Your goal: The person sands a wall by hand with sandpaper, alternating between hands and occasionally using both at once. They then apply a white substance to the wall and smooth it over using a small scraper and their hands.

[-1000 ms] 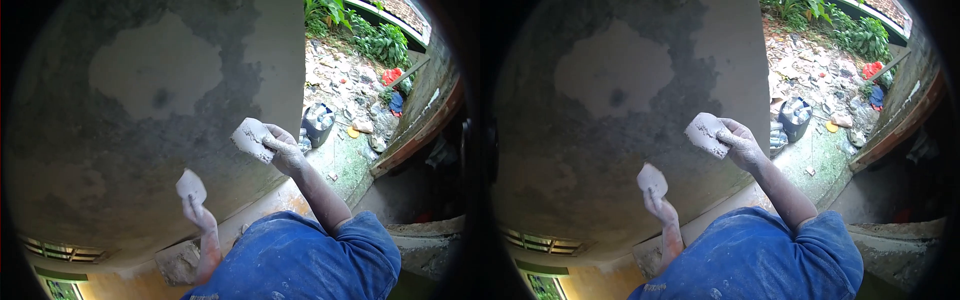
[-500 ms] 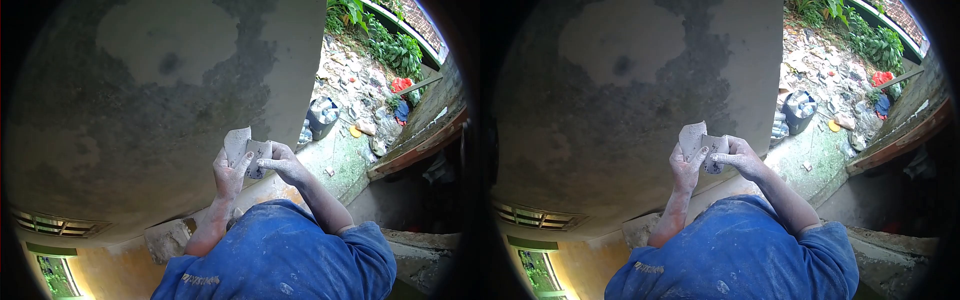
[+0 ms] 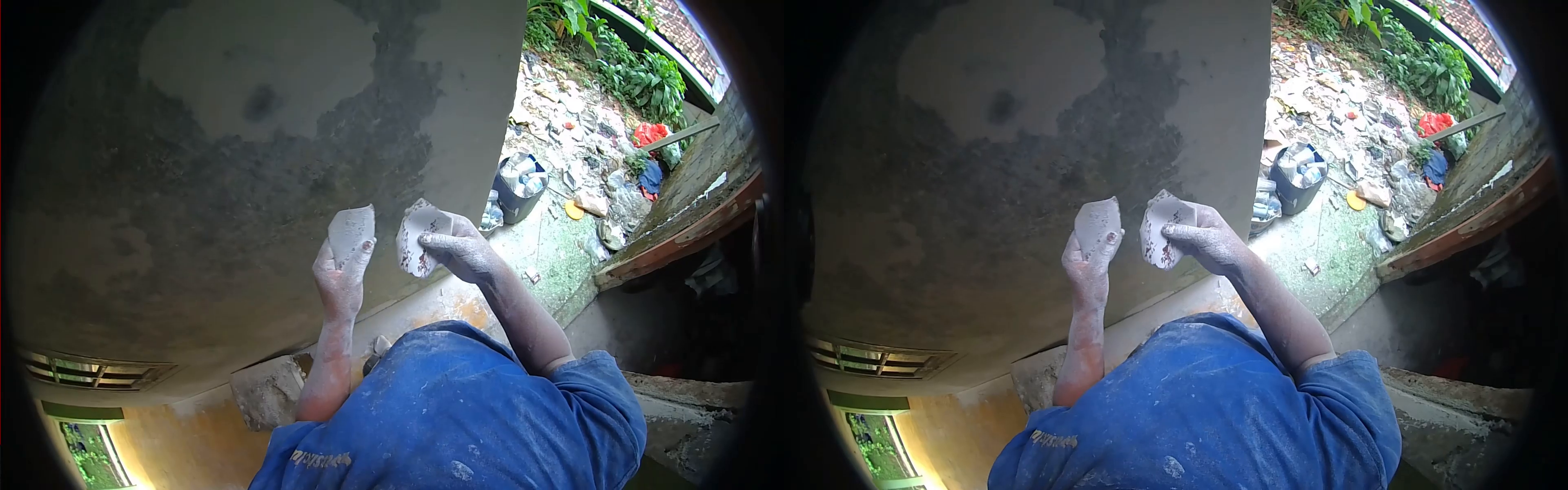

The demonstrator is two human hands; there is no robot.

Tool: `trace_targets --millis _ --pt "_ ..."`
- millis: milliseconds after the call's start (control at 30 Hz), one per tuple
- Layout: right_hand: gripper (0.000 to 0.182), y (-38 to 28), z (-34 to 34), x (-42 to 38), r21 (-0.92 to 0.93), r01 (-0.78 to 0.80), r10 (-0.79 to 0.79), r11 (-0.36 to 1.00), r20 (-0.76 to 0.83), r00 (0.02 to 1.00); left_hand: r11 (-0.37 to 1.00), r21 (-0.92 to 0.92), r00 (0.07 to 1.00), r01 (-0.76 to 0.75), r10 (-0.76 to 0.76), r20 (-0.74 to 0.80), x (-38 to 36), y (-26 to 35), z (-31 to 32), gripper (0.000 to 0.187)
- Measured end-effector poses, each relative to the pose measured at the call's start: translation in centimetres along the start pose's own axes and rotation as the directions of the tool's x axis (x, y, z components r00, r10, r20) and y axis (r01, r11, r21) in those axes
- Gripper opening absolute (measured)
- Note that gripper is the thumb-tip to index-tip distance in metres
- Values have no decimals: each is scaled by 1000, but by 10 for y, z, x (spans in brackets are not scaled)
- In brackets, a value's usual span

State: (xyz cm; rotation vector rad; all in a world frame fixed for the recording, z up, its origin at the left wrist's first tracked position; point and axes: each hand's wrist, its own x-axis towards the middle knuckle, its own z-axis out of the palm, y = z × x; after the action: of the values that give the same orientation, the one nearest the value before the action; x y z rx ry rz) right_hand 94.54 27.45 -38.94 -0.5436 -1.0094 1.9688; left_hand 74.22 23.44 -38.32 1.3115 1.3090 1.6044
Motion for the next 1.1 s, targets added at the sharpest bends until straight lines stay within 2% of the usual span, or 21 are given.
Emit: trace_targets --millis 67,200,233,267,333,400,433,467,500,533,600,633,667,733,800,833,867,933,1000,1067,1100 --pt "43 -11 -3 2 137 167 -161 977 -50 986 1000 30 995 7 -4 -100 -2 6 -12 27" --pt "44 -39 -19 9 223 327 -317 918 -83 945 1000 -7 981 10 -11 -196 -8 2 -39 30" --pt "41 -52 -21 10 182 367 -353 912 -106 930 1000 -18 972 20 -24 -233 -11 2 -44 33" --pt "37 -65 -19 12 134 441 -406 888 -222 886 999 -31 962 28 -35 -269 -14 1 -50 35" --pt "33 -93 -31 22 -149 608 -622 780 -285 729 998 -35 950 52 -60 -307 -19 -5 -62 38" --pt "26 -139 -23 25 -525 725 -888 446 -158 432 999 -30 937 24 -33 -347 -23 -2 -67 39" --pt "22 -166 -10 25 -673 680 -948 289 -102 302 999 -44 941 -1 -14 -339 -24 -3 -71 39" --pt "22 -194 -1 26 -793 608 -985 44 67 159 999 -35 932 -4 -9 -363 -25 -4 -75 39" --pt "23 -223 2 34 -887 410 -970 -210 241 24 1000 -23 921 0 -9 -389 -27 -6 -77 40" --pt "25 -248 8 42 -846 445 -953 -295 296 -69 999 -29 922 -13 0 -386 -28 -7 -78 40" --pt "32 -292 16 63 -752 395 -848 -528 494 -194 1000 -12 915 16 -20 -404 -27 -7 -78 40" --pt "32 -305 17 71 -756 364 -832 -544 542 -116 1000 -15 915 12 -17 -403 -26 -8 -77 40" --pt "32 -316 15 84 -755 362 -831 -546 544 -118 999 -38 917 -8 -8 -399 -26 -9 -75 41" --pt "36 -320 6 112 -652 174 -671 -738 734 -100 998 -63 919 -26 0 -394 -28 -10 -73 42" --pt "39 -288 5 119 -668 17 -665 -744 739 -109 998 -62 914 -22 -5 -406 -29 -12 -72 43" --pt "40 -266 -4 126 -677 92 -683 -730 718 -136 997 -68 914 -24 -6 -407 -30 -13 -72 43" --pt "40 -240 -9 123 -691 112 -700 -714 707 -103 998 -66 911 -3 -25 -411 -32 -14 -73 44" --pt "41 -181 -29 110 -727 105 -714 -679 686 138 997 -71 907 17 -45 -418 -36 -18 -75 44" --pt "46 -128 -59 104 -740 128 -688 -661 665 289 996 -83 893 33 -66 -445 -40 -24 -77 45" --pt "46 -120 -74 98 -701 90 -633 -708 685 360 996 -78 887 42 -73 -456 -43 -27 -81 44" --pt "44 -127 -82 102 -672 109 -611 -733 720 330 997 -69 883 46 -73 -464 -44 -28 -83 44"
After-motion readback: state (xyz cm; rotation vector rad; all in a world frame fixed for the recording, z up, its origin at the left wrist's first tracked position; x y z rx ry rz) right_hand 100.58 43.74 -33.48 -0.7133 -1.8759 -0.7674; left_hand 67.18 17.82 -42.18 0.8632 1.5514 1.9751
